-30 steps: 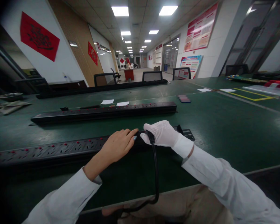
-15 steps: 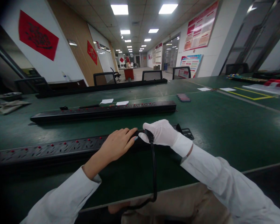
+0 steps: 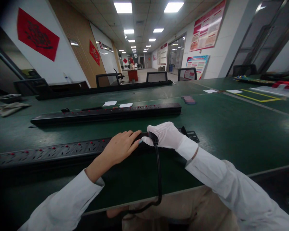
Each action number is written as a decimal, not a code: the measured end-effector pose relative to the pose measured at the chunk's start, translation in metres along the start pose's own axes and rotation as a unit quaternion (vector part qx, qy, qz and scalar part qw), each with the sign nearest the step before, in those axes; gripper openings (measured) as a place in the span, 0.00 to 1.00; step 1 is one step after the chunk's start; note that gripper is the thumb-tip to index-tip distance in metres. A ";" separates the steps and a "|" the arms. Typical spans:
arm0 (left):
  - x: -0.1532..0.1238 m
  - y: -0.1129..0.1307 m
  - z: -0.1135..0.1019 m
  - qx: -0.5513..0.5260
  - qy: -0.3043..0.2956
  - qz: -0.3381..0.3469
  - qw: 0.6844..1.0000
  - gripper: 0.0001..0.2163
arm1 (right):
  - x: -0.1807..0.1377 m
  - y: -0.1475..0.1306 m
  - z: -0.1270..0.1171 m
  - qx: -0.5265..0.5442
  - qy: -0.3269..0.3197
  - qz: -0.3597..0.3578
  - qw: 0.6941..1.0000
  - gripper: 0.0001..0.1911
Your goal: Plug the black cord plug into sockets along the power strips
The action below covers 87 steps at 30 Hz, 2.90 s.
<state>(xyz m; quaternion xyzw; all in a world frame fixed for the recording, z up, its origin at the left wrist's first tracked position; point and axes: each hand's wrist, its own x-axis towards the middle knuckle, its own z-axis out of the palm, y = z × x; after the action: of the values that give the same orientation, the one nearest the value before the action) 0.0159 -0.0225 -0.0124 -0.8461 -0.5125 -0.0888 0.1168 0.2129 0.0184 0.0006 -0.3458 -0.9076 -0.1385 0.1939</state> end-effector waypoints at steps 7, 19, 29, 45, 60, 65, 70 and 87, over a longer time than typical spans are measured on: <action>0.000 0.000 0.001 0.005 0.005 -0.001 1.000 0.20 | 0.000 -0.001 -0.001 -0.011 -0.003 0.003 1.000 0.22; -0.001 0.000 0.001 0.005 0.010 -0.003 1.000 0.20 | 0.001 -0.001 -0.003 -0.007 -0.009 -0.006 1.000 0.22; -0.001 -0.001 0.002 -0.001 0.011 -0.003 1.000 0.20 | 0.000 -0.001 -0.001 -0.024 -0.002 0.006 1.000 0.19; -0.001 -0.001 0.001 -0.004 0.011 -0.007 1.000 0.21 | 0.000 -0.001 -0.001 -0.014 -0.006 0.004 1.000 0.20; -0.001 0.001 0.000 0.009 0.004 -0.010 1.000 0.23 | 0.000 0.001 -0.002 0.003 -0.018 -0.003 1.000 0.22; -0.001 0.001 0.000 0.009 0.007 -0.007 1.000 0.23 | 0.000 0.000 -0.002 -0.002 -0.015 -0.005 1.000 0.22; -0.001 0.000 -0.002 0.010 0.005 -0.002 1.000 0.22 | 0.001 0.000 -0.002 0.004 -0.013 -0.008 1.000 0.21; -0.003 -0.005 -0.001 -0.010 -0.003 0.019 1.000 0.22 | 0.001 -0.002 -0.002 -0.013 -0.004 0.006 1.000 0.21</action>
<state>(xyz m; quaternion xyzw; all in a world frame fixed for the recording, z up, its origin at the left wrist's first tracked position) 0.0104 -0.0234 -0.0113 -0.8569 -0.4962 -0.0888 0.1083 0.2116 0.0162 0.0027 -0.3543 -0.9042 -0.1481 0.1868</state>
